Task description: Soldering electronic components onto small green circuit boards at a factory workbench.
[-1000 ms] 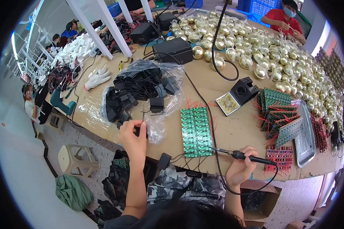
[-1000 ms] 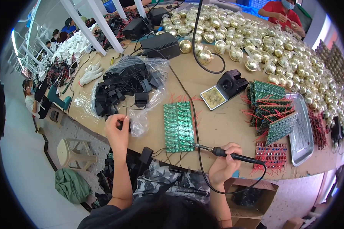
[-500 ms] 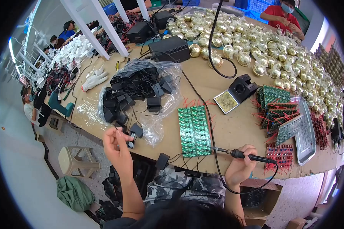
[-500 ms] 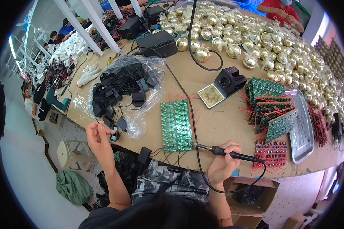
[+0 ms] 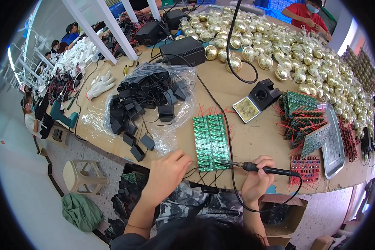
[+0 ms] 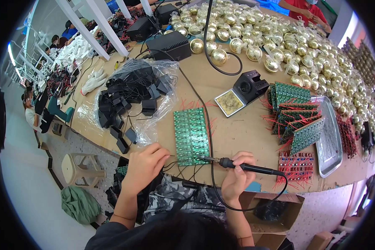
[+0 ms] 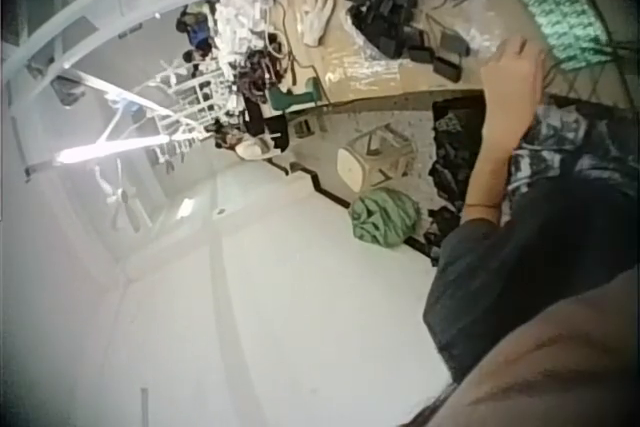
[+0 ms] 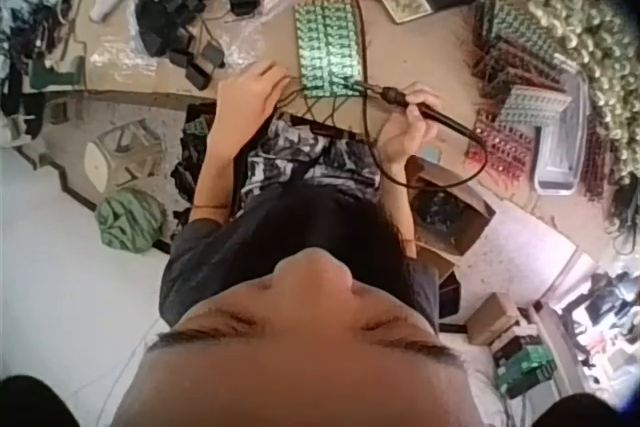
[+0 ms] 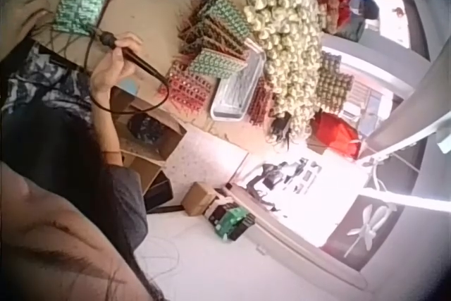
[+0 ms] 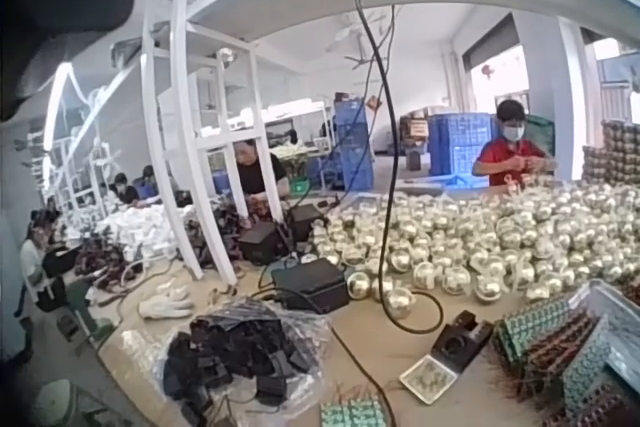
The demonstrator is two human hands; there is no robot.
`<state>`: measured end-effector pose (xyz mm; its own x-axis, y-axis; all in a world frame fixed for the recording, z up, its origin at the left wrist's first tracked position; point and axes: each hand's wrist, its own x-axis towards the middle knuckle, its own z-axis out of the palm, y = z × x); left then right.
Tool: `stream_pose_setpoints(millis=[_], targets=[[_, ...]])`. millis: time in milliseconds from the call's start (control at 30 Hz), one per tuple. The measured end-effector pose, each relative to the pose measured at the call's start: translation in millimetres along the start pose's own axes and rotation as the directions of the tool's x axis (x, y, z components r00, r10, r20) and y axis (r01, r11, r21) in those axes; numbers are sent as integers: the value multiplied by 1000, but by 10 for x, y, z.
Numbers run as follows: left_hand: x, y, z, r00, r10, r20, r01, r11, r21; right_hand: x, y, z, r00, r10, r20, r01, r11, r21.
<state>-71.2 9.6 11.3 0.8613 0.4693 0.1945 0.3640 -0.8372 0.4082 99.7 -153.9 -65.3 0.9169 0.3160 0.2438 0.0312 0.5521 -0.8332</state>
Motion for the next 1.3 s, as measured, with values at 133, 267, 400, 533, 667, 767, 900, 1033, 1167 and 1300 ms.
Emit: stream_pose_setpoints(millis=[133,267,400,533,667,767,900,1033,1167,1300], targets=[[21,51,195,993,-76,-85,76,997,-6,-49,5,131,997,-36,73,44,994,-102],[-27,39,246,982,-114,-148,107,993,-53,-92,-33,234,981,-51,188,97,964,-248],[-63,4,306,971,-174,-167,156,981,-115,-119,-30,237,947,-67,314,176,926,-333],[-61,-4,351,969,-159,-188,135,982,-132,-121,-35,232,921,-83,381,228,908,-353],[-49,0,355,972,-136,-193,116,987,-110,-120,-21,228,906,-130,404,283,894,-348],[-61,19,348,972,-176,-154,152,976,-153,-124,-14,225,900,-160,406,312,886,-343],[-45,32,341,974,-171,-151,147,977,-156,-121,-41,225,891,-173,421,335,875,-349],[-34,35,322,977,-161,-142,142,980,-139,-127,-36,216,893,-157,421,325,873,-363],[-26,48,297,981,-143,-133,131,986,-101,-128,-41,207,879,-161,449,350,857,-379],[-24,44,280,982,-141,-122,130,987,-94,-132,-38,211,881,-145,451,335,864,-376]])
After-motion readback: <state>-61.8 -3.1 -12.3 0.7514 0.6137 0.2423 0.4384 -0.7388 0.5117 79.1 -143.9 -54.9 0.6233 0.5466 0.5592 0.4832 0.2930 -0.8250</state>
